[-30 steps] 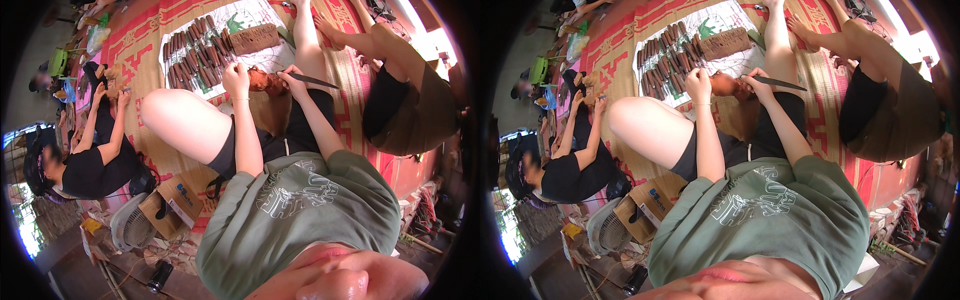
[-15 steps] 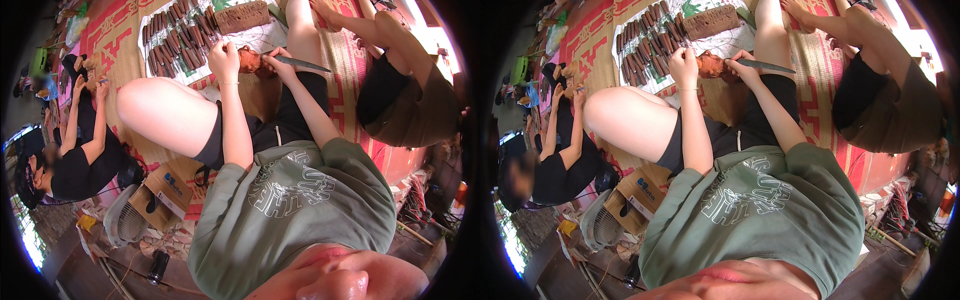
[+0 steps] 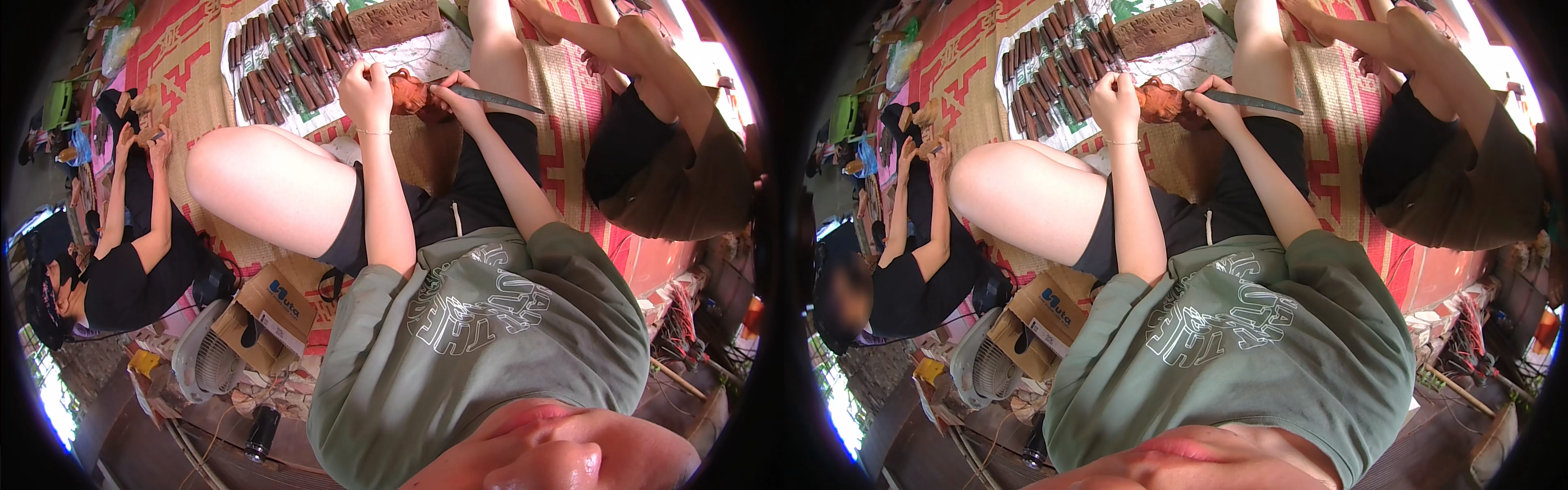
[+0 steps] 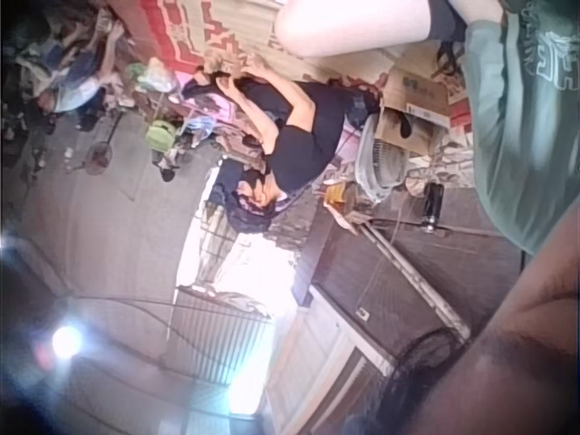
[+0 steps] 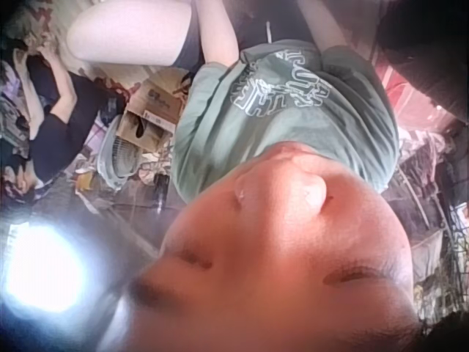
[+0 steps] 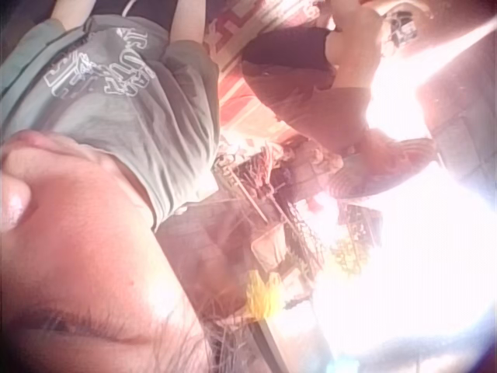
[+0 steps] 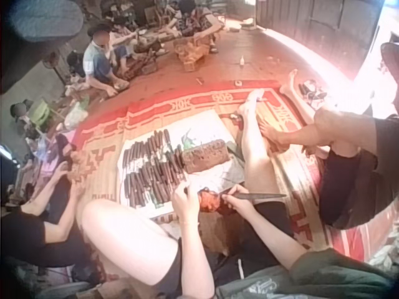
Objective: The person sits on a mat and uses a small knife to carve a reddish-brown wooden object. They hold the object in their left hand and carefully shape it with the knife in their right hand, occasionally rotating the piece to access different sides.
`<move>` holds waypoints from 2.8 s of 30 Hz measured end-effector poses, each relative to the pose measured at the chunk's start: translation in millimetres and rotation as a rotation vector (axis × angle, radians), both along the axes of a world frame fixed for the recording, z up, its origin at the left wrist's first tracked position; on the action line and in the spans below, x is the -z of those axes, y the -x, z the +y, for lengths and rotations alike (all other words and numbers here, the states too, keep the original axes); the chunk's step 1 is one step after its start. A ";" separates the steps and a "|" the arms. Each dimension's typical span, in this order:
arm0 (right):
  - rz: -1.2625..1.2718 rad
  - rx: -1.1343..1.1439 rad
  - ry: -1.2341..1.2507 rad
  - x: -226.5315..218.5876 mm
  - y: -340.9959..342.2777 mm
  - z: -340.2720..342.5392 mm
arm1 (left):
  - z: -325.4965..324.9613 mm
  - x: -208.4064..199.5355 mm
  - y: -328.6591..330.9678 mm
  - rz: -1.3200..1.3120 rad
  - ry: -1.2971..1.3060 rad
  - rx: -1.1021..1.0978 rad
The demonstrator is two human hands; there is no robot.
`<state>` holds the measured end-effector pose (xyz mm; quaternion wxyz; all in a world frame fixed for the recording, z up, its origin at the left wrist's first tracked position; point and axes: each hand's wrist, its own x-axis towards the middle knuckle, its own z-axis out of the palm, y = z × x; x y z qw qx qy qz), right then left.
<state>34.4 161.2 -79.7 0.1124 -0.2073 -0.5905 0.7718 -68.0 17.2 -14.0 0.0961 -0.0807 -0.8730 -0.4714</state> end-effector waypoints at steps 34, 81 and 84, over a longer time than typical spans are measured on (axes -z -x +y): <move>-0.015 -0.042 -0.169 2.8 -1.2 0.2 | -1.9 -7.0 -3.1 -0.044 0.002 -0.012; 0.109 0.018 -0.039 -13.4 -7.4 -12.6 | -6.6 -9.8 -2.8 -0.092 0.006 0.190; 0.135 0.023 -0.028 -22.1 -7.3 -15.0 | -4.5 -13.5 -6.0 -0.096 0.014 0.207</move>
